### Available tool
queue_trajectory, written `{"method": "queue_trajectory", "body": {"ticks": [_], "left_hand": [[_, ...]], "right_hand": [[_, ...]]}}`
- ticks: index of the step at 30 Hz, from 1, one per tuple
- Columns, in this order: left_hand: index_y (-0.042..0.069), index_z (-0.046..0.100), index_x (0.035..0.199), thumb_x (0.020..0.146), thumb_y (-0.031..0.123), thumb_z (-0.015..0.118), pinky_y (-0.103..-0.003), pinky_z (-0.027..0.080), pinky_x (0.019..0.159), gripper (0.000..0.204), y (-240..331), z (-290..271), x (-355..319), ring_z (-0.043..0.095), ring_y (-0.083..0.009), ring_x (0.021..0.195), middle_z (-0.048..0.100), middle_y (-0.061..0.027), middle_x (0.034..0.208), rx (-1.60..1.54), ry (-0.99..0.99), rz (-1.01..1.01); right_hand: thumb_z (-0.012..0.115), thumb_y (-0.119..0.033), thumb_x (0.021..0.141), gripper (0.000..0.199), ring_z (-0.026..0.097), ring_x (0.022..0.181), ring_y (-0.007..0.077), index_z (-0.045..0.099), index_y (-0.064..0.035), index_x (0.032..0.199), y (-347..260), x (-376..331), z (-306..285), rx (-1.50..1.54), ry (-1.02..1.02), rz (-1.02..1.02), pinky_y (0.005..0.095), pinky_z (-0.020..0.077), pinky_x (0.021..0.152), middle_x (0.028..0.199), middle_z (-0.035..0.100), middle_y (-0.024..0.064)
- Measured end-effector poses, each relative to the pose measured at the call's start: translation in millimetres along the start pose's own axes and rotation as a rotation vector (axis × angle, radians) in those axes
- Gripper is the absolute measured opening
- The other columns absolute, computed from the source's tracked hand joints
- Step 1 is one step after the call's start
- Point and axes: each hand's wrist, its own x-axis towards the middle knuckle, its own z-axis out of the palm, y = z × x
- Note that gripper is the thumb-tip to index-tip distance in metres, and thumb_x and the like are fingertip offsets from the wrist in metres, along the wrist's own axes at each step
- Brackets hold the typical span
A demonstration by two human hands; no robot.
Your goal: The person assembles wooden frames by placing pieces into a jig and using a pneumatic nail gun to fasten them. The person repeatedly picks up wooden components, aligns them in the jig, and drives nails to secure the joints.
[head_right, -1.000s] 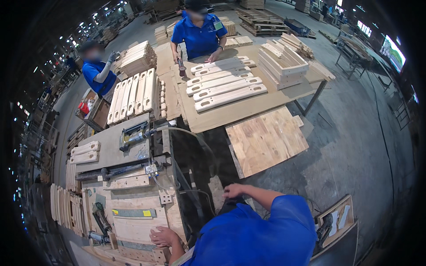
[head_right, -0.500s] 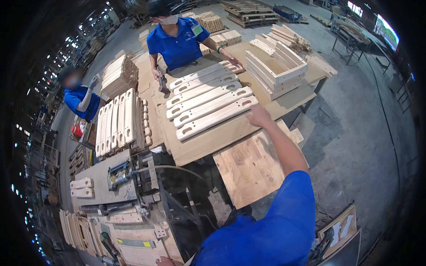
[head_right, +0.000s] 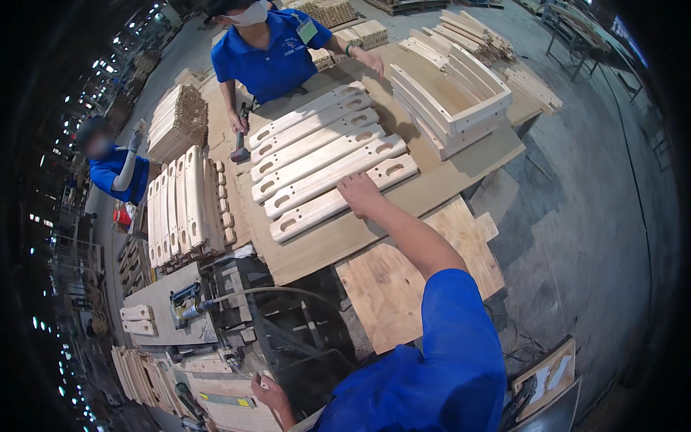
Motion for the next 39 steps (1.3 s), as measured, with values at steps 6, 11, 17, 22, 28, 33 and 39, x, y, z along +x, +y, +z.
{"method": "queue_trajectory", "body": {"ticks": [6, 11, 17, 22, 28, 33, 39], "left_hand": [[-0.007, 0.068, 0.121, 0.101, 0.013, 0.062, -0.045, 0.055, 0.094, 0.029, 15, 4, -28, 0.07, -0.0389, 0.103, 0.072, -0.0248, 0.111, -0.061, -0.13, -0.031], [-0.007, 0.069, 0.113, 0.1, 0.014, 0.063, -0.045, 0.055, 0.091, 0.026, 16, 13, -27, 0.071, -0.0382, 0.099, 0.073, -0.0237, 0.106, -0.082, -0.17, -0.019], [-0.006, 0.071, 0.113, 0.101, 0.015, 0.064, -0.046, 0.056, 0.089, 0.025, 20, 27, -20, 0.071, -0.0389, 0.096, 0.073, -0.0231, 0.105, -0.084, -0.221, -0.035], [-0.006, 0.071, 0.11, 0.101, 0.014, 0.064, -0.047, 0.055, 0.088, 0.023, 26, 22, -4, 0.071, -0.0394, 0.094, 0.074, -0.0226, 0.1, -0.08, -0.233, 0.004], [-0.006, 0.071, 0.109, 0.1, 0.014, 0.064, -0.044, 0.055, 0.085, 0.023, 1, 11, -30, 0.07, -0.0363, 0.09, 0.074, -0.021, 0.098, -0.095, -0.207, -0.045], [-0.005, 0.072, 0.112, 0.103, 0.015, 0.065, -0.042, 0.056, 0.084, 0.023, -8, 6, -49, 0.072, -0.0325, 0.09, 0.074, -0.0192, 0.099, -0.184, -0.239, -0.081], [-0.002, 0.068, 0.13, 0.094, 0.01, 0.08, -0.04, 0.056, 0.097, 0.039, 74, 16, 12, 0.071, -0.0318, 0.109, 0.071, -0.02, 0.121, -0.363, -0.284, 0.337]], "right_hand": [[0.087, -0.022, 0.071, 0.052, 0.064, 0.113, 0.0307, 0.064, -0.0079, 0.116, -14, -101, 12, 0.08, -0.197, -0.095, 0.0487, 0.0463, 0.094, 0.116, 0.066, 0.0127], [0.089, -0.026, 0.069, 0.063, 0.065, 0.115, 0.0311, 0.062, -0.0079, 0.124, -32, -265, 18, 0.133, -0.443, -0.009, 0.0532, 0.0455, 0.097, 0.121, 0.064, 0.0124], [0.087, -0.036, 0.078, 0.079, 0.06, 0.129, 0.0374, 0.057, -0.0065, 0.145, 19, -251, -15, 0.48, -0.534, 0.313, 0.0554, 0.0469, 0.107, 0.138, 0.058, 0.0178], [0.087, -0.042, 0.08, 0.078, 0.048, 0.142, 0.0341, 0.057, -0.0097, 0.145, 152, -149, -100, -0.254, 0.484, 0.577, 0.0576, 0.0391, 0.115, 0.148, 0.055, 0.0176], [0.087, -0.054, 0.08, 0.064, 0.064, 0.122, 0.0343, 0.068, -0.0071, 0.12, 163, -115, -143, -0.18, -0.05, 0.218, 0.0518, 0.046, 0.108, 0.121, 0.07, 0.0166], [0.079, -0.066, 0.083, 0.065, 0.073, 0.094, 0.0403, 0.066, -0.0043, 0.098, 106, -117, -147, -0.101, -0.068, -0.079, 0.049, 0.0575, 0.084, 0.098, 0.073, 0.0182], [0.071, -0.075, 0.087, 0.074, 0.071, 0.078, 0.0468, 0.063, -0.0008, 0.091, -23, -160, -227, 0.023, -0.173, -0.271, 0.0536, 0.057, 0.071, 0.078, 0.07, 0.0216]]}}
